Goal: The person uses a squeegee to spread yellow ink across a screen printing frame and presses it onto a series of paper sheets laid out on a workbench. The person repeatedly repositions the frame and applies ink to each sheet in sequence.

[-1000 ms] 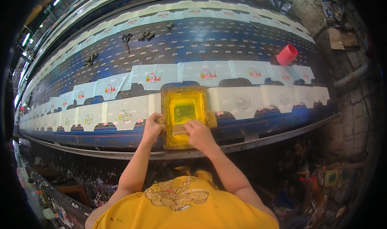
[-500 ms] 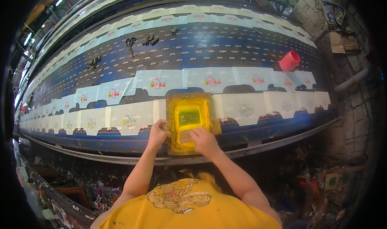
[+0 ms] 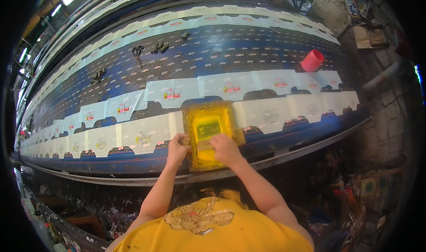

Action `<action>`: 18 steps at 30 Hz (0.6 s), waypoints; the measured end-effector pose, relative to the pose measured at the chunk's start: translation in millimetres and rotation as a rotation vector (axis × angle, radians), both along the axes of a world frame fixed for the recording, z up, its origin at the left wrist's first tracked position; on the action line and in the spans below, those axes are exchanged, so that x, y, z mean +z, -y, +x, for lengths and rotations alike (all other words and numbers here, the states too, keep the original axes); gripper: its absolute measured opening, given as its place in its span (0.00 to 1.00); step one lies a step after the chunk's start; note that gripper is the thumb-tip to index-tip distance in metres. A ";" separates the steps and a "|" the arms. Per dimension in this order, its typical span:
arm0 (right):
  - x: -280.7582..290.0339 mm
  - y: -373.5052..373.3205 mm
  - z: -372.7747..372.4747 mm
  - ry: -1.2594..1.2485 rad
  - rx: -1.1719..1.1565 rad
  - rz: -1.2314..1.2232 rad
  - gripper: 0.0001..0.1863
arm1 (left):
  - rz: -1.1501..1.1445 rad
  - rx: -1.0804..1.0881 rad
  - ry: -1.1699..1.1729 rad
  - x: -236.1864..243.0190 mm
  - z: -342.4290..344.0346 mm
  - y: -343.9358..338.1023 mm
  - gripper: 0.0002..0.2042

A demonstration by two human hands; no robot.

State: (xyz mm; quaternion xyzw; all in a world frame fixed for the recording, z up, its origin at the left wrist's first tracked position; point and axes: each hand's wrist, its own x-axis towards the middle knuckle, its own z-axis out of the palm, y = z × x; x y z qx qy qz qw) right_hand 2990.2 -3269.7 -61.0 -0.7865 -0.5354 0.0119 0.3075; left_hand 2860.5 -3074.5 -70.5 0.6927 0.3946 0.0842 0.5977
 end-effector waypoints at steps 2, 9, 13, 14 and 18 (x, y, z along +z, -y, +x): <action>12.4 12.9 -17.9 0.001 -0.007 0.029 0.14 | -0.029 0.014 0.024 1.9 1.3 2.5 0.22; 24.5 26.6 7.0 -0.025 0.045 0.046 0.10 | -0.089 0.047 0.076 19.6 15.9 19.8 0.22; 40.3 69.8 39.8 -0.019 0.020 0.051 0.09 | -0.161 0.056 0.127 26.4 51.5 62.1 0.23; 42.8 85.4 50.9 -0.009 0.010 0.046 0.10 | -0.173 0.057 0.125 26.8 63.2 76.4 0.23; 48.2 150.2 103.0 -0.044 -0.015 -0.059 0.18 | -0.058 0.029 0.176 13.2 114.4 143.3 0.23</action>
